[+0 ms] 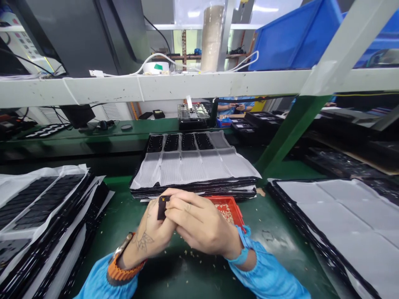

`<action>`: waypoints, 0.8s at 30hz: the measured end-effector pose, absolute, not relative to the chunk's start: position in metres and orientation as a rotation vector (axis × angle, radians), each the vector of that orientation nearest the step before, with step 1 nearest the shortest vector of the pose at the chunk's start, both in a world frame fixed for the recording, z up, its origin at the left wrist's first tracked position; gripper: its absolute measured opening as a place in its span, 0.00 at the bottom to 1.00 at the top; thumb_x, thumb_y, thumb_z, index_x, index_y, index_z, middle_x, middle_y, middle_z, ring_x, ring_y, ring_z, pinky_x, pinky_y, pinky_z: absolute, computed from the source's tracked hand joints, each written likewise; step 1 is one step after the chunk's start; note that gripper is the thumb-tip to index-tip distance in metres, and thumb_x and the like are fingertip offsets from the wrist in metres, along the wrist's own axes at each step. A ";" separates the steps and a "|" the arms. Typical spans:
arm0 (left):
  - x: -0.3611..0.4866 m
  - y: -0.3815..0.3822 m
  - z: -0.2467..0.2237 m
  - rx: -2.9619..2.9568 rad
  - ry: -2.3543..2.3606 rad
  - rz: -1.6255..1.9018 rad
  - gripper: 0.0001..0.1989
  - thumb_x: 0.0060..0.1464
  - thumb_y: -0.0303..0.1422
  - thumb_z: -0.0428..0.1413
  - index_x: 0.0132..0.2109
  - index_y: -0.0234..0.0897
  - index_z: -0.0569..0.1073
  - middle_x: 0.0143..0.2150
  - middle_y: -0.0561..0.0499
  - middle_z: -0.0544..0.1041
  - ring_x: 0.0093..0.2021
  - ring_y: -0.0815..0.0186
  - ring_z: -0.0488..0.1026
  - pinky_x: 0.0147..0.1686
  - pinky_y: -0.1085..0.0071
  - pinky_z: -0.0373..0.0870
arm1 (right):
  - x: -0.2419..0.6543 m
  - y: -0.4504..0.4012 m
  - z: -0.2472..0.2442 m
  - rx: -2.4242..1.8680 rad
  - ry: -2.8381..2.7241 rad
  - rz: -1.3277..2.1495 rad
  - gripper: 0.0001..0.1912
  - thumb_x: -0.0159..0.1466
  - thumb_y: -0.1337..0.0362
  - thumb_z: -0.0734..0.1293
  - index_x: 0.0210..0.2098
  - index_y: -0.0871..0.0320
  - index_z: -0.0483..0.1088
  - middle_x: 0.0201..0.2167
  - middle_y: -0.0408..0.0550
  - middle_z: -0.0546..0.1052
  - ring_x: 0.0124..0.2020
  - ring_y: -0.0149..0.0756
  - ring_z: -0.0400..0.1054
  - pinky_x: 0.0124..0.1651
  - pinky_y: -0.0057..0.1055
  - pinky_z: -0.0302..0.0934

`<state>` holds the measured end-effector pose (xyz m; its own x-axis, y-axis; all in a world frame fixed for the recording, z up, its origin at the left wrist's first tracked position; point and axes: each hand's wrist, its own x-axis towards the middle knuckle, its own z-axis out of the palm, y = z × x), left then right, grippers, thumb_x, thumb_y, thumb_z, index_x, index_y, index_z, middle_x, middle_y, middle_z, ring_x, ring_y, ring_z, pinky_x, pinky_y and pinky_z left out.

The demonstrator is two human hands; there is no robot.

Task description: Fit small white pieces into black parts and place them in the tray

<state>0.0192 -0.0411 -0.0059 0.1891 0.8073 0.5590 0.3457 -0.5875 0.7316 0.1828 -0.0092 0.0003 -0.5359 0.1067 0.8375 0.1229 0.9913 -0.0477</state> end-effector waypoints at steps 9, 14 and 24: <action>0.009 -0.027 -0.015 1.563 0.968 1.417 0.19 0.66 0.39 0.57 0.60 0.37 0.73 0.29 0.54 0.79 0.28 0.66 0.77 0.35 0.69 0.78 | 0.193 -0.001 -0.001 -0.552 -1.655 0.373 0.09 0.67 0.76 0.65 0.40 0.56 0.75 0.30 0.45 0.73 0.31 0.32 0.70 0.33 0.30 0.67; 0.009 -0.025 -0.018 1.612 0.934 1.445 0.17 0.66 0.37 0.59 0.60 0.40 0.74 0.29 0.55 0.80 0.29 0.68 0.78 0.36 0.71 0.78 | 0.193 0.001 -0.001 -0.609 -1.697 0.578 0.07 0.68 0.71 0.65 0.40 0.58 0.76 0.31 0.44 0.72 0.30 0.30 0.69 0.29 0.26 0.64; 0.016 -0.025 -0.016 1.882 0.927 1.459 0.15 0.66 0.31 0.58 0.58 0.44 0.77 0.41 0.52 0.83 0.31 0.69 0.79 0.36 0.73 0.78 | 0.180 0.007 -0.004 -0.536 -1.502 1.378 0.11 0.62 0.63 0.71 0.27 0.57 0.64 0.22 0.39 0.72 0.24 0.29 0.68 0.29 0.26 0.66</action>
